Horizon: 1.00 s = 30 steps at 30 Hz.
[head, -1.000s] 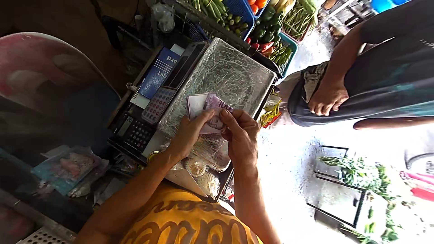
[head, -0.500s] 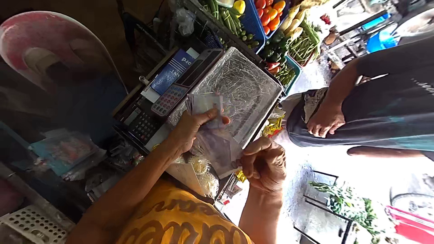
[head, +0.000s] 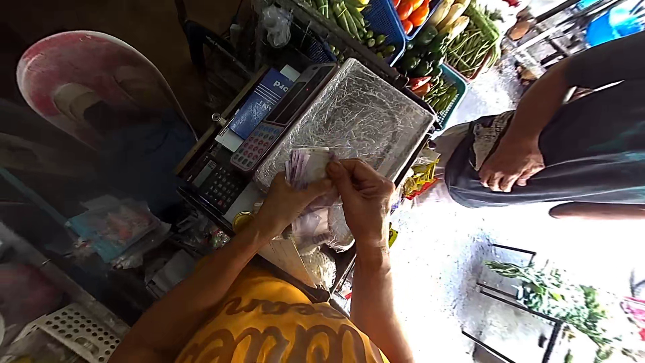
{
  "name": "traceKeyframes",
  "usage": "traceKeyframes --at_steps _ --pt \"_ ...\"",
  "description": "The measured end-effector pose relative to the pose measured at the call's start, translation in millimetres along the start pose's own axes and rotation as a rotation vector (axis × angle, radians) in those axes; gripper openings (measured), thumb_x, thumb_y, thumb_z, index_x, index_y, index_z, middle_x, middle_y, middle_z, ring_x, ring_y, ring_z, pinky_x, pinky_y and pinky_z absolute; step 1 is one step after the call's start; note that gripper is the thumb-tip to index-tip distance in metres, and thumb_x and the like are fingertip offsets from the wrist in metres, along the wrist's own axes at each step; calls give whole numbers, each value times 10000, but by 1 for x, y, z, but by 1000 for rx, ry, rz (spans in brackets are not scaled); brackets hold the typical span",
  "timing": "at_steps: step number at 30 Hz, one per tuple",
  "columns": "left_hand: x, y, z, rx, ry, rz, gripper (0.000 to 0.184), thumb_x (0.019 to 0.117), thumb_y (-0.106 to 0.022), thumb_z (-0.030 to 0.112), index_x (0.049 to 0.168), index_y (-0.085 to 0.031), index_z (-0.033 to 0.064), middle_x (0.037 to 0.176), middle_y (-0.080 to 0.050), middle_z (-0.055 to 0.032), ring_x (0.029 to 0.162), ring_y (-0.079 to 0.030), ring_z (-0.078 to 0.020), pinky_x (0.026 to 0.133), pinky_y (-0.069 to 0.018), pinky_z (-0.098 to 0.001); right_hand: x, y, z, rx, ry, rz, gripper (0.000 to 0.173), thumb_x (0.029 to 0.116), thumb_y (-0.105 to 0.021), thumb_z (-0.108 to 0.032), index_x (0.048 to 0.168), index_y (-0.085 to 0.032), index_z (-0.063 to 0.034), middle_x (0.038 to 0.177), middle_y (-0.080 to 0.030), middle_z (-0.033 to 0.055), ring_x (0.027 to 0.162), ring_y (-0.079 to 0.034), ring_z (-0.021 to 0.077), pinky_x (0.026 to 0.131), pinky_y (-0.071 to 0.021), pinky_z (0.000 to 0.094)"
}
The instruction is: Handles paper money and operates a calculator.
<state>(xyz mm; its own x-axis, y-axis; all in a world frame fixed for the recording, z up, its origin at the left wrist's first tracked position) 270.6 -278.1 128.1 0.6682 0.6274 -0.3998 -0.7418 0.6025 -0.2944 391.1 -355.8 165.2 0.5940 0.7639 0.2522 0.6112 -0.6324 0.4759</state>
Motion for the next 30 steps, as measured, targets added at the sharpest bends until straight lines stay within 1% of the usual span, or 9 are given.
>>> traceKeyframes --at_steps 5,9,11,13,17,21,23,26,30 --pt "3 -5 9 81 -135 -15 312 871 -812 120 1152 -687 69 994 -742 -52 865 -719 -119 772 -617 -298 -12 9 21 174 -182 130 170 980 -704 -306 936 -720 -143 715 -642 -69 540 -544 22 493 -470 192" --pt "5 -1 5 -75 -33 -20 459 1010 -572 535 1308 -618 189 1142 -704 -13 1000 -692 -128 866 -594 -365 -21 26 29 385 -163 224 88 995 -677 -194 980 -736 -131 758 -685 -37 509 -536 32 464 -472 191" --pt "9 3 8 -124 -13 -23 412 1026 -579 471 1312 -628 179 1123 -725 -36 962 -706 -145 844 -595 -352 -27 29 33 689 -226 97 158 1025 -621 -204 951 -749 -147 682 -657 -33 442 -488 6 411 -437 167" --pt "10 5 13 -153 -37 -57 274 1033 -618 274 1257 -634 117 1031 -760 -90 853 -740 -163 766 -614 -318 -32 26 31 813 -207 -101 313 1040 -572 -395 944 -771 -174 587 -621 -85 432 -510 -23 420 -451 152" --pt "7 4 7 -107 -22 -45 272 942 -721 103 1199 -631 113 974 -732 -29 799 -705 -93 711 -602 -261 -16 15 15 314 -167 3 198 989 -665 -384 1031 -701 -195 756 -650 -112 572 -545 -10 518 -472 174" --pt "2 -2 9 -109 -9 -11 346 865 -782 28 1184 -656 74 992 -736 -46 844 -713 -111 753 -609 -285 2 3 3 115 -169 79 153 932 -762 -265 905 -682 -137 714 -641 -78 556 -558 -4 503 -469 165" --pt "3 3 9 -129 -36 15 312 920 -755 120 1213 -653 90 1015 -739 -46 854 -718 -115 759 -614 -291 4 1 5 175 -187 87 117 940 -755 -240 917 -706 -137 717 -656 -74 540 -555 1 473 -458 168" --pt "8 14 5 -91 4 47 459 1018 -550 535 1308 -605 182 1137 -683 -29 972 -674 -138 819 -583 -373 -1 4 12 265 -196 155 92 965 -723 -219 965 -737 -128 720 -674 -58 514 -573 27 454 -498 195" --pt "11 15 16 -78 -59 24 321 1031 -604 384 1292 -612 198 1097 -702 -21 926 -693 -131 805 -595 -346 -19 11 23 622 -205 89 110 1008 -653 -183 956 -735 -133 637 -634 -22 418 -502 26 390 -459 184"
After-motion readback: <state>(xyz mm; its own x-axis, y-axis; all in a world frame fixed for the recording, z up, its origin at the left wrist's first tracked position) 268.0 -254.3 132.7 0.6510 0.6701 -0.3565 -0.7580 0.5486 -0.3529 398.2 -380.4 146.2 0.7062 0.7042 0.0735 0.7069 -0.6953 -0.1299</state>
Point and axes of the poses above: each hand's wrist, its own x-axis towards the middle knuckle, its own y-axis out of the back of the hand, z = x × y, the point moved 6 cm from there along x, towards the middle knuckle
